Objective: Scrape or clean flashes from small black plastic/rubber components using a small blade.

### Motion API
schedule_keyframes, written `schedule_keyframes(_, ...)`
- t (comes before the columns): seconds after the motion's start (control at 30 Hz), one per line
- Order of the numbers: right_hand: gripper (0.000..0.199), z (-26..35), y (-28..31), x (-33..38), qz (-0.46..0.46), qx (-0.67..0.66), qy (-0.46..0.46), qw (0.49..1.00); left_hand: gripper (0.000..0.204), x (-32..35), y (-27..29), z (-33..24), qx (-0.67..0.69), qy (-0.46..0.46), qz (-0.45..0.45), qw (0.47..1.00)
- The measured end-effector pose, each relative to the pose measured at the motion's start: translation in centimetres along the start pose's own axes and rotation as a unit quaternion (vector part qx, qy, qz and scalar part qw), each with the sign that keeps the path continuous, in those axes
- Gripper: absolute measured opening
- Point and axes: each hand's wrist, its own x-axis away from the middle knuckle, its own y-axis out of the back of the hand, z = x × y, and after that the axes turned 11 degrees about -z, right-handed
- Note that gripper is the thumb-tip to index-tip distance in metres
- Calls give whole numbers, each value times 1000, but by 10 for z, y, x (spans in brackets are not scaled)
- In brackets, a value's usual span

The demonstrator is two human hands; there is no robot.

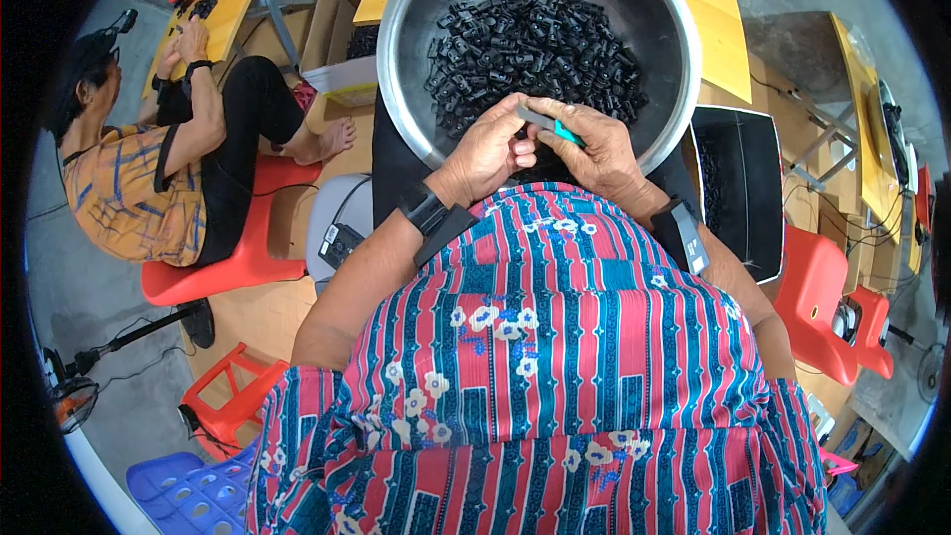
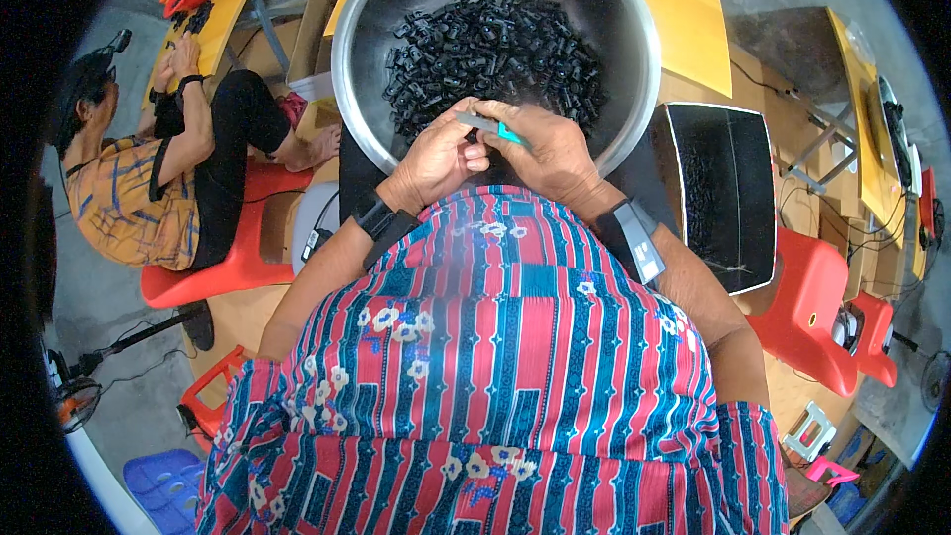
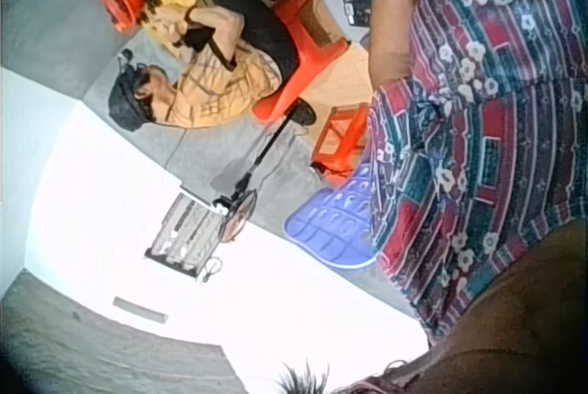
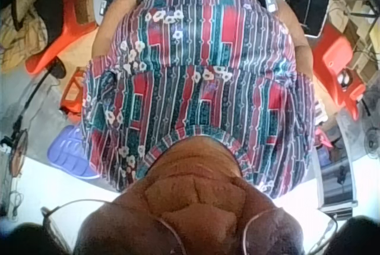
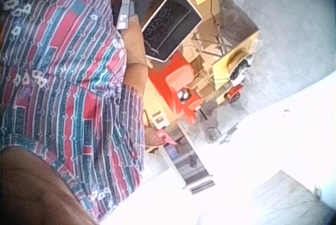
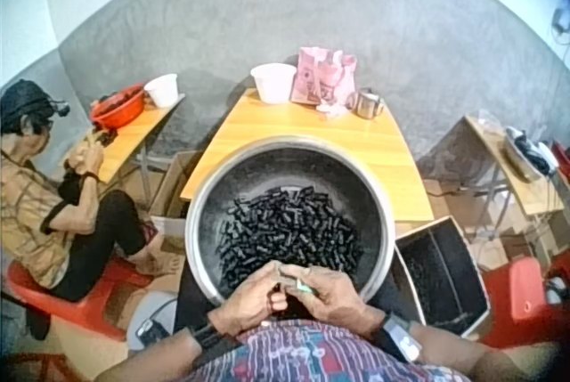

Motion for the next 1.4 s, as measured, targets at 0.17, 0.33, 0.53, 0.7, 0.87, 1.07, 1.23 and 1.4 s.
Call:
schedule_keyframes(0.17, 37, 8, 1, -2, 29, 86, -6, 996, 9, -2, 6, 1, 49, 13, -5, 999)
schedule_keyframes(0.33, 38, 12, 4, -3, 56, 142, -8, 988, 9, -2, 3, 0, 52, 14, -13, 998)
schedule_keyframes(0.53, 39, 13, 4, -2, 68, 170, -2, 983, 10, -2, 7, 1, 102, 33, -25, 994)
schedule_keyframes(0.7, 39, 4, 7, 0, 83, 82, 12, 993, 12, 1, 0, -2, 93, 26, -69, 993)
schedule_keyframes(0.87, 36, 1, 4, 0, -24, -50, -82, 995, 17, -2, 3, -1, 83, 12, 8, 996)
schedule_keyframes(1.07, 36, 0, 0, -2, -48, -95, -137, 985, 18, -1, 5, -1, 57, 33, 37, 997)
schedule_keyframes(1.23, 38, -6, 1, -2, -38, -82, -161, 983, 16, 0, 5, 1, 39, 31, 41, 998)
schedule_keyframes(1.4, 37, -5, 1, -2, -27, -89, -176, 980, 15, 0, 4, 1, 33, 36, 42, 998)
